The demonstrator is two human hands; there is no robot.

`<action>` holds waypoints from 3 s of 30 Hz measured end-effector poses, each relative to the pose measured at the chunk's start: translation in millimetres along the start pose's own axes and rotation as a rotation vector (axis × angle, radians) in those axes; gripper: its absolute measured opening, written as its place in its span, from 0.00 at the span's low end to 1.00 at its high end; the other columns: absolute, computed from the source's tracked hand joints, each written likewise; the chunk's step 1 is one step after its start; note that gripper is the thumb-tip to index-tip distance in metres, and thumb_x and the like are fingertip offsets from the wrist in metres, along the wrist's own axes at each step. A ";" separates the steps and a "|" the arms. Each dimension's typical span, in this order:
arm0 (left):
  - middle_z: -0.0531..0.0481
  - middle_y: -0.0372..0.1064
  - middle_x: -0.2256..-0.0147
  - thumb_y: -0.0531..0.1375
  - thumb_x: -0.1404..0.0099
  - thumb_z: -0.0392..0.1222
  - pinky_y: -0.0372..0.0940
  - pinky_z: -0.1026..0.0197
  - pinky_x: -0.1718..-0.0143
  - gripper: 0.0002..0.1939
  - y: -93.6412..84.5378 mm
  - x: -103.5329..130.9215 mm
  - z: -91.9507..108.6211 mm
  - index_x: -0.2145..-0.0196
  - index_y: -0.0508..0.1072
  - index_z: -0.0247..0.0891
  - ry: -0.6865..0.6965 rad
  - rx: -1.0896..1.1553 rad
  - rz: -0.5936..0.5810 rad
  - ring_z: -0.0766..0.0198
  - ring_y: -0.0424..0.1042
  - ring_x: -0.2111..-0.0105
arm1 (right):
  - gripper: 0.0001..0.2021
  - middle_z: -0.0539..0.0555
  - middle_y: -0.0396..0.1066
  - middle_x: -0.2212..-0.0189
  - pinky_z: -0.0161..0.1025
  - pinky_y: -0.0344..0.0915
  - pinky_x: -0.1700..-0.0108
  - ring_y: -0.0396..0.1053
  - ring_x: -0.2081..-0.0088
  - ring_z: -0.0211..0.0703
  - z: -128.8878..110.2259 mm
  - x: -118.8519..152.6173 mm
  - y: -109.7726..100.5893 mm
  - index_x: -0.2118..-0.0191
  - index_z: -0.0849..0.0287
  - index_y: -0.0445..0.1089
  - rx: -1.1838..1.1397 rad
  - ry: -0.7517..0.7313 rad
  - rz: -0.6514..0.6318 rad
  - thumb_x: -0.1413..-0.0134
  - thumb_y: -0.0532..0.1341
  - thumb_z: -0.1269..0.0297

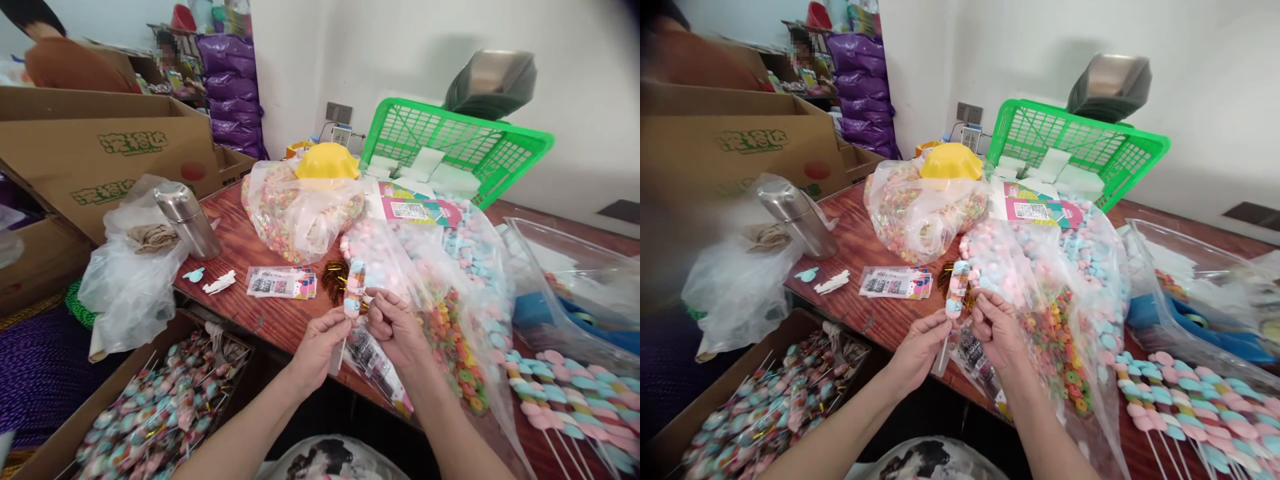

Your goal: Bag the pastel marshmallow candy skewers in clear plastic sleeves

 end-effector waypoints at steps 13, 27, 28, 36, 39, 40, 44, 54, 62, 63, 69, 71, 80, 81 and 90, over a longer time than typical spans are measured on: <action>0.49 0.74 0.72 0.70 0.50 0.42 0.61 0.68 0.72 0.11 11.7 -2.7 -21.0 0.71 0.81 0.32 -0.036 0.048 0.018 0.72 0.67 0.77 | 0.13 0.46 0.63 0.82 0.28 0.42 0.83 0.48 0.85 0.25 17.1 34.8 -23.5 0.66 0.59 0.74 0.123 -0.050 0.031 0.53 0.68 0.55; 0.48 0.74 0.74 0.75 0.58 0.43 0.70 0.65 0.68 0.15 20.5 6.8 -55.2 0.75 0.79 0.30 -0.213 0.045 0.055 0.67 0.73 0.74 | 0.04 0.53 0.71 0.70 0.37 0.66 0.64 0.70 0.66 0.42 -15.0 91.6 -41.7 0.69 0.56 0.72 0.849 -0.578 0.015 0.43 0.61 0.67; 0.48 0.74 0.74 0.75 0.59 0.43 0.71 0.65 0.68 0.15 21.4 7.2 -57.3 0.76 0.79 0.30 -0.223 0.041 0.062 0.67 0.73 0.74 | 0.04 0.53 0.72 0.68 0.38 0.67 0.63 0.70 0.65 0.42 -15.4 94.9 -44.7 0.67 0.56 0.72 0.904 -0.614 0.015 0.42 0.61 0.69; 0.47 0.75 0.73 0.76 0.61 0.41 0.71 0.66 0.70 0.16 29.6 12.4 -72.3 0.75 0.79 0.29 -0.304 0.002 0.096 0.66 0.74 0.74 | 0.12 0.58 0.73 0.63 0.39 0.70 0.62 0.72 0.63 0.42 -7.6 125.5 -58.0 0.57 0.57 0.71 1.348 -0.977 0.028 0.41 0.54 0.77; 0.47 0.74 0.73 0.75 0.61 0.40 0.72 0.65 0.68 0.16 38.6 16.1 -75.5 0.75 0.79 0.28 -0.319 -0.015 0.074 0.67 0.73 0.74 | 0.12 0.59 0.72 0.63 0.41 0.70 0.60 0.71 0.62 0.44 -5.2 129.9 -59.2 0.58 0.60 0.69 1.392 -0.989 0.044 0.41 0.52 0.78; 0.47 0.74 0.73 0.75 0.60 0.41 0.72 0.64 0.68 0.16 41.3 17.3 -76.0 0.75 0.79 0.28 -0.323 -0.024 0.068 0.67 0.73 0.74 | 0.12 0.59 0.72 0.63 0.41 0.69 0.60 0.70 0.61 0.44 -4.9 130.6 -59.7 0.59 0.61 0.68 1.392 -0.983 0.045 0.42 0.51 0.78; 0.48 0.71 0.75 0.74 0.58 0.44 0.69 0.64 0.75 0.18 44.4 20.8 -76.4 0.74 0.77 0.28 -0.332 -0.123 0.038 0.67 0.70 0.77 | 0.12 0.59 0.72 0.64 0.40 0.69 0.61 0.70 0.62 0.45 -9.7 136.1 -66.6 0.61 0.60 0.67 1.372 -0.970 0.069 0.42 0.49 0.78; 0.58 0.56 0.85 0.70 0.54 0.49 0.38 0.70 0.83 0.17 49.6 33.2 -94.1 0.79 0.71 0.32 -0.280 -0.368 -0.017 0.78 0.48 0.85 | 0.17 0.55 0.73 0.68 0.38 0.69 0.66 0.71 0.68 0.41 -24.0 150.8 -58.0 0.52 0.55 0.70 1.125 -0.876 0.044 0.41 0.51 0.78; 0.58 0.54 0.84 0.63 0.47 0.44 0.40 0.68 0.82 0.12 37.6 43.0 -99.0 0.80 0.68 0.34 -0.250 -0.487 -0.038 0.75 0.49 0.83 | 0.21 0.53 0.71 0.73 0.35 0.66 0.71 0.69 0.73 0.40 -0.1 142.6 -59.0 0.51 0.57 0.71 1.244 -0.800 0.108 0.45 0.50 0.80; 0.57 0.56 0.83 0.63 0.46 0.45 0.40 0.68 0.82 0.13 36.6 43.7 -99.2 0.80 0.69 0.34 -0.247 -0.488 -0.048 0.75 0.50 0.83 | 0.20 0.53 0.72 0.73 0.35 0.66 0.70 0.70 0.73 0.40 0.8 143.1 -60.4 0.52 0.57 0.71 1.228 -0.799 0.120 0.45 0.50 0.80; 0.57 0.56 0.82 0.66 0.47 0.55 0.41 0.68 0.81 0.20 42.8 42.3 -97.6 0.78 0.71 0.33 -0.209 -0.453 -0.108 0.75 0.49 0.82 | 0.22 0.54 0.76 0.70 0.37 0.69 0.69 0.73 0.73 0.42 -1.5 143.7 -60.7 0.41 0.58 0.62 1.212 -0.787 0.237 0.40 0.51 0.74; 0.57 0.57 0.82 0.67 0.48 0.56 0.41 0.68 0.81 0.21 42.4 40.9 -97.1 0.79 0.71 0.33 -0.213 -0.439 -0.097 0.75 0.49 0.82 | 0.24 0.54 0.75 0.72 0.37 0.68 0.72 0.72 0.75 0.42 -2.4 144.2 -60.7 0.37 0.60 0.56 1.215 -0.787 0.286 0.39 0.51 0.73; 0.57 0.55 0.83 0.62 0.42 0.57 0.45 0.67 0.80 0.22 39.4 38.6 -85.0 0.80 0.68 0.35 -0.090 -0.579 -0.098 0.73 0.50 0.82 | 0.04 0.50 0.69 0.77 0.33 0.64 0.74 0.68 0.77 0.37 -1.9 153.5 -66.9 0.68 0.56 0.69 0.939 -0.755 0.345 0.43 0.58 0.70; 0.56 0.55 0.83 0.61 0.41 0.56 0.46 0.67 0.79 0.22 42.7 38.8 -82.3 0.80 0.68 0.35 -0.061 -0.608 -0.117 0.73 0.51 0.82 | 0.05 0.49 0.69 0.78 0.33 0.63 0.75 0.66 0.78 0.37 0.6 151.5 -69.5 0.69 0.57 0.69 0.870 -0.682 0.342 0.43 0.59 0.69; 0.54 0.61 0.83 0.64 0.46 0.56 0.48 0.68 0.81 0.21 61.0 47.4 -78.5 0.81 0.71 0.33 -0.139 -0.582 -0.186 0.74 0.56 0.83 | 0.14 0.48 0.65 0.81 0.31 0.55 0.81 0.56 0.82 0.32 25.7 133.6 -86.3 0.73 0.59 0.71 0.288 -0.208 0.098 0.48 0.64 0.52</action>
Point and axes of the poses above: each hand's wrist, its own x-axis away from the middle knuckle, its own y-axis out of the palm, z = x × y, the point moved 7 cm from there along -x, towards the middle knuckle
